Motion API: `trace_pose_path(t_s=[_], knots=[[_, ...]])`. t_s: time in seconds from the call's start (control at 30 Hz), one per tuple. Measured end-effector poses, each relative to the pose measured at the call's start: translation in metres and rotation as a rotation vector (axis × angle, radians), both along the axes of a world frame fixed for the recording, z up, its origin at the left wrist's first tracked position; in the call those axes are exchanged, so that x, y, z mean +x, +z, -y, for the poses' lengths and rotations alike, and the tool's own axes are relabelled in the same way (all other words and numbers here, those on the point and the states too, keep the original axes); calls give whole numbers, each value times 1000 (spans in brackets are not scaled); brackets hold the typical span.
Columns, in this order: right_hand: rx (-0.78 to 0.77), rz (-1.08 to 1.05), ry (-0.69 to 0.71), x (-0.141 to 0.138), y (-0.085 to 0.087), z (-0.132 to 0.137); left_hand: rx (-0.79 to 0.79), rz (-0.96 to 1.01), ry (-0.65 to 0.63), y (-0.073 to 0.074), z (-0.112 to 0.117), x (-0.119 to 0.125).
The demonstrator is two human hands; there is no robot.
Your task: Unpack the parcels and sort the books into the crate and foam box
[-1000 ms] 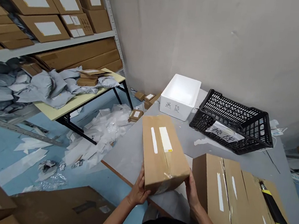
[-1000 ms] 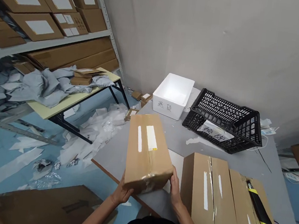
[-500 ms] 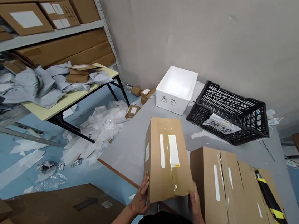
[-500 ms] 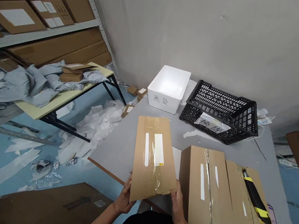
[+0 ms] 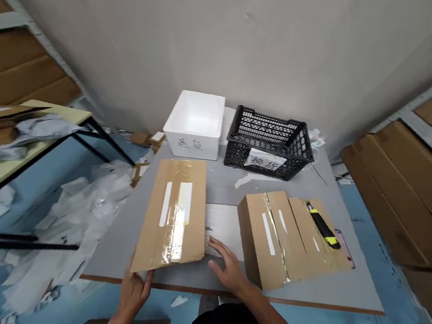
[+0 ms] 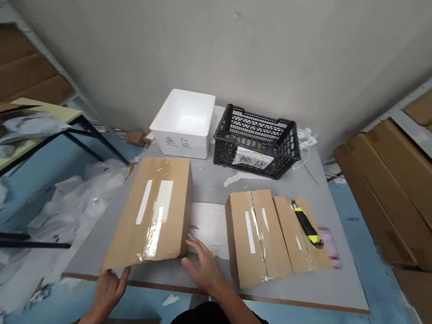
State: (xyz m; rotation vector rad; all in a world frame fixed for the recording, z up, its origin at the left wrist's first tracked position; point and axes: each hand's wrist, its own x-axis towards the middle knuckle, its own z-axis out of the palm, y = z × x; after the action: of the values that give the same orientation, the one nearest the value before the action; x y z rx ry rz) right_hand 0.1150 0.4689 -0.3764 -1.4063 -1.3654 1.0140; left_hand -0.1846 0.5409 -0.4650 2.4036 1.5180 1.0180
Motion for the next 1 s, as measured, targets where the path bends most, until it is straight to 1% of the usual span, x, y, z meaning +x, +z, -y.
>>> trace_pose_path(t_s=[0.03, 0.07, 0.1, 0.13, 0.17, 0.2, 0.23, 0.27, 0.3, 0.33, 0.37, 0.4, 0.43, 0.47, 0.53, 0.63, 0.7, 0.77, 0.83, 0.9, 1.0], knots=[[6, 96, -78, 20, 5, 11, 75, 30, 30, 9, 8, 9], [5, 181, -197, 45, 9, 24, 181, 64, 75, 19, 19, 23], [-11, 261, -369, 71, 12, 39, 310, 120, 103, 28, 31, 42], [-28, 352, -564, 99, 13, 56, 394, 159, 62, 36, 43, 65], [-63, 451, -728, 127, 13, 73, 375, 220, -8, 43, 56, 92], [-92, 542, -852, 153, 10, 89, 255, 270, -111, 48, 68, 121], [-123, 617, -938, 175, 6, 102, 53, 285, -248, 50, 78, 152], [-167, 655, -970, 194, 0, 114, -186, 275, -377, 50, 86, 182], [-209, 681, -955, 207, -6, 122, -408, 281, -431, 48, 91, 211], [-246, 700, -916, 215, -11, 128, -609, 303, -429, 43, 95, 236], [-275, 715, -861, 219, -16, 131, -774, 335, -403, 38, 97, 258], [-292, 731, -804, 218, -20, 132, -896, 368, -377, 33, 98, 275], [-297, 747, -756, 215, -22, 131, -973, 403, -352, 28, 99, 288], [-294, 761, -719, 210, -23, 130, -1013, 437, -332, 23, 100, 297], [-274, 765, -669, 199, -23, 127, -1021, 491, -289, 19, 104, 308], [-233, 716, -666, 190, -25, 125, -990, 531, -185, 18, 113, 313], [-214, 626, -677, 190, -31, 126, -977, 537, -135, 19, 115, 314], [-219, 507, -671, 190, -38, 124, -984, 551, -93, 18, 109, 312], [-242, 385, -640, 188, -43, 117, -990, 561, -55, 19, 95, 305], [-259, 296, -584, 182, -43, 103, -964, 519, -28, 22, 74, 293], [-255, 241, -460, 165, -38, 71, -916, 302, 54, 33, 39, 269]])
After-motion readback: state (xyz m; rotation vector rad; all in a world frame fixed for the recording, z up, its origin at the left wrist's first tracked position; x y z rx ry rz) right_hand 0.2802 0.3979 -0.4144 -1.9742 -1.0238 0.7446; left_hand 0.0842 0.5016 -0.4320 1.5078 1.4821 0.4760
